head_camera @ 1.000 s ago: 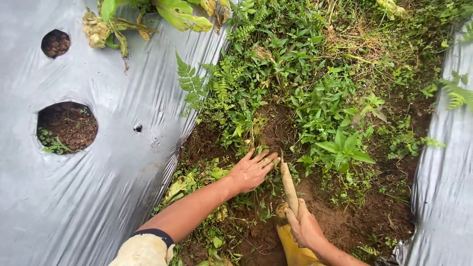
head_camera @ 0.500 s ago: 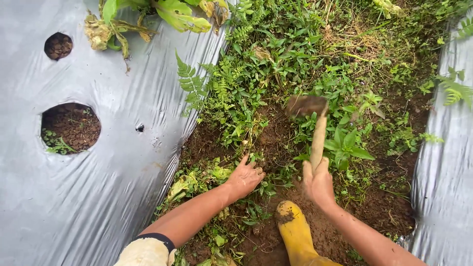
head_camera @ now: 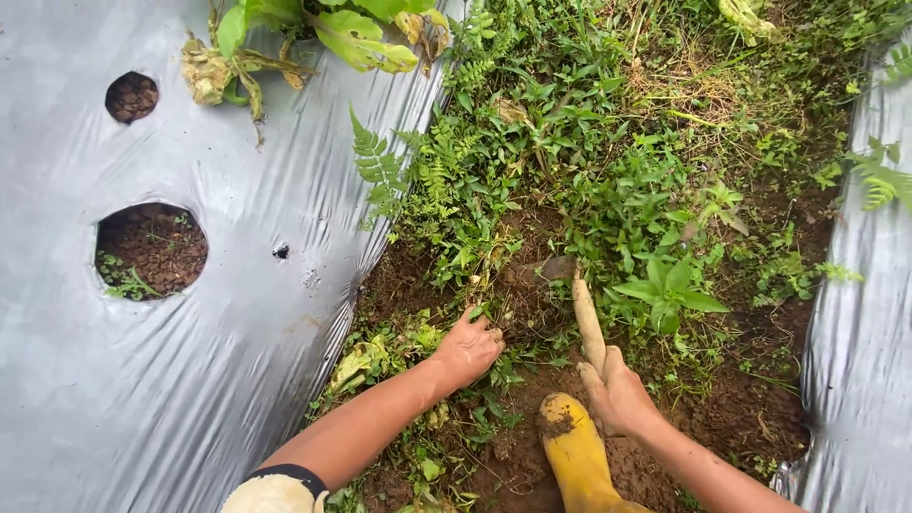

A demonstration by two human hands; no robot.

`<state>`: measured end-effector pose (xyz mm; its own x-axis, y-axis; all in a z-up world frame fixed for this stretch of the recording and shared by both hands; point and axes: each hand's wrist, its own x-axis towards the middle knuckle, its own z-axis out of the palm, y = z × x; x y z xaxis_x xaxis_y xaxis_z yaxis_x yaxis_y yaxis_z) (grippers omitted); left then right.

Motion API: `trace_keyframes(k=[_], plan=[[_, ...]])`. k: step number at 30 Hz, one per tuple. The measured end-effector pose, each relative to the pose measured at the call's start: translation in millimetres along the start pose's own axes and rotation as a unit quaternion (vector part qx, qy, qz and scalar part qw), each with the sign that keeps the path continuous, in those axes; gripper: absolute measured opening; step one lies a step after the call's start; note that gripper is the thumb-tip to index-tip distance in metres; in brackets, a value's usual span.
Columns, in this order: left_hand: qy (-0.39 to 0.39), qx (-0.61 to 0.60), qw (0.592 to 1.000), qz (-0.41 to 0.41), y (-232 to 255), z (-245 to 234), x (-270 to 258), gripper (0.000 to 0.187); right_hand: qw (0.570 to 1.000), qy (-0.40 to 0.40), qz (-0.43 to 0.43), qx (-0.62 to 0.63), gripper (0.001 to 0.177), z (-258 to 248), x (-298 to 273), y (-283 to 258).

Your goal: The person uses a hoe to loosen the soil and remove weeds from a garden bed covered with black plastic mulch. They pull the uprooted plants by hand and discard them to the side, working along the edge of the plastic sheet.

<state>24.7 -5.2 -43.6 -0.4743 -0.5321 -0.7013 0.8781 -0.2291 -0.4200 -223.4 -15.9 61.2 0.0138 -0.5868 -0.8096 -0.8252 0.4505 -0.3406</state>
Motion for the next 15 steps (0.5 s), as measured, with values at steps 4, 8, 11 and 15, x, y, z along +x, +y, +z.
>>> trace_keyframes(k=[4, 8, 11, 15], plan=[[-0.006, 0.051, 0.999, -0.014, 8.4, -7.3, 2.2, 0.066, 0.996, 0.008, 0.035, 0.082, 0.027, -15.7, -13.2, -32.4], [0.004, 0.109, 0.994, 0.003, 5.2, -6.7, 0.3, 0.062, 0.997, 0.036, 0.014, 0.068, 0.029, -11.5, -9.9, -21.6], [0.025, 0.133, 0.991, 0.02, 2.7, 7.2, -12.1, 0.062, 1.0, 0.012, 0.018, -0.002, 0.027, 3.7, -23.3, 12.7], [0.013, 0.029, 0.999, 0.037, 19.5, 0.6, 14.3, 0.063, 0.999, 0.006, 0.032, -0.027, 0.023, 11.3, -15.9, 33.7]])
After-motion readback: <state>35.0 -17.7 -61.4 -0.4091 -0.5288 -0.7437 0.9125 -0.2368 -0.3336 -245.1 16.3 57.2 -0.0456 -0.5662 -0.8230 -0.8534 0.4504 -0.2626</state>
